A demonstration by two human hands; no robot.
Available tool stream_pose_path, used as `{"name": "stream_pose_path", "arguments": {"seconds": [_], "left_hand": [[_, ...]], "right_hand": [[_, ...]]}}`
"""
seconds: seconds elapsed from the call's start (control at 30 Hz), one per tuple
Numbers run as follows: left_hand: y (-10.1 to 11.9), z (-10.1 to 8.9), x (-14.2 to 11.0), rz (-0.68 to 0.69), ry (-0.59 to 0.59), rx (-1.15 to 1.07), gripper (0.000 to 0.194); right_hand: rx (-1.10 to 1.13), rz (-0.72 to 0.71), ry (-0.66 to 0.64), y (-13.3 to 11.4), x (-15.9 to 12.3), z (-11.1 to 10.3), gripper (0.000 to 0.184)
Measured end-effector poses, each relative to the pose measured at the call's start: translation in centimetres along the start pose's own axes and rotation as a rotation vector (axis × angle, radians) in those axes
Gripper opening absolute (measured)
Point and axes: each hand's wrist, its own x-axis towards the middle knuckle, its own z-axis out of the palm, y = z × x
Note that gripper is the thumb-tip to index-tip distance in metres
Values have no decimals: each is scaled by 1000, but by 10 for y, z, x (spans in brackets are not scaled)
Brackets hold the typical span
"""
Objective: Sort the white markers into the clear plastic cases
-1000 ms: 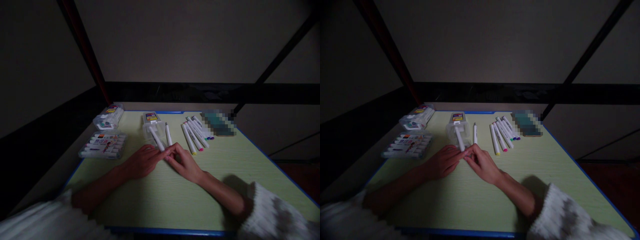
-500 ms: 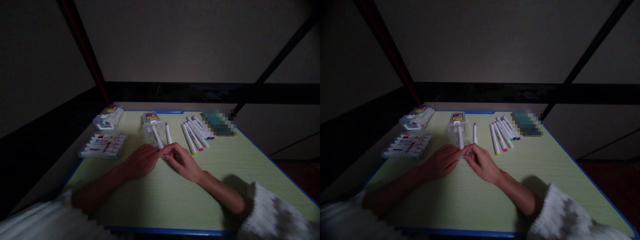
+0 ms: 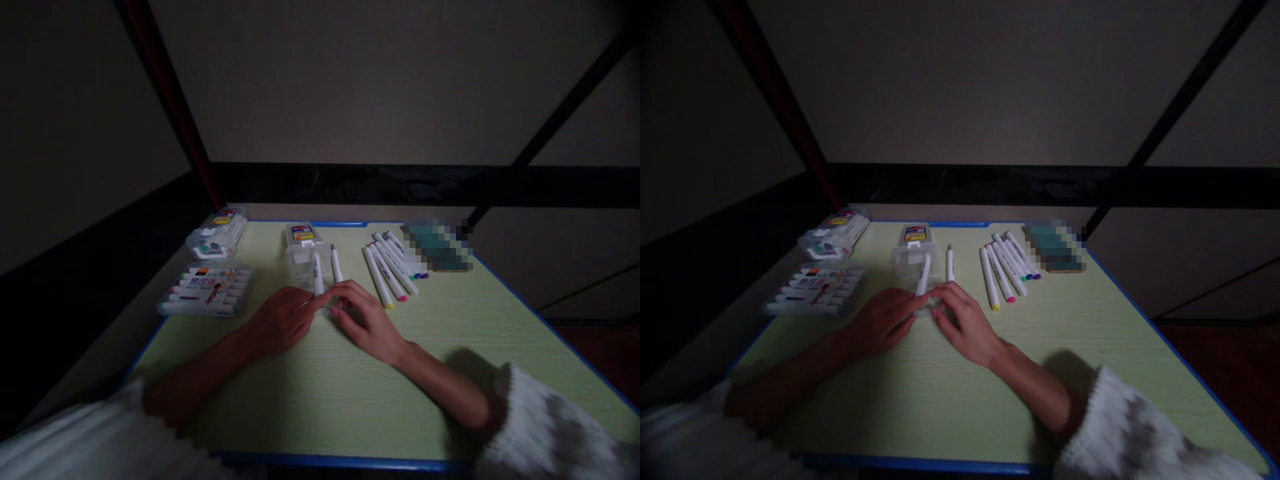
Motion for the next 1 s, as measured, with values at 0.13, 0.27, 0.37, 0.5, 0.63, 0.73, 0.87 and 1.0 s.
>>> {"name": "stream_pose_path", "arguments": {"seconds": [0.13,0.27,0.37,0.5,0.63,0.73,0.87,1.0], "left_hand": [[0,0,0,0,2,2,33],[-1,1,-3,-31,-32,6,36],[-2,3,-4,-68,-74,12,40],[-1,3,-5,-107,-106,21,42],[0,2,-5,-118,-122,22,42],[0,3,-5,-133,-131,20,43],[-1,6,-6,-133,-118,15,44],[-1,7,-7,-137,-104,14,45]], "right_hand": [[-42,-27,-2,1,0,0,27],[-55,-33,-8,2,0,0,30],[-50,-21,-6,3,0,0,32],[-35,2,-10,4,0,1,36],[-28,12,-12,5,0,2,40],[-33,20,-11,5,0,2,41],[-43,26,-11,5,0,2,43],[-41,18,-16,6,0,3,45]]}}
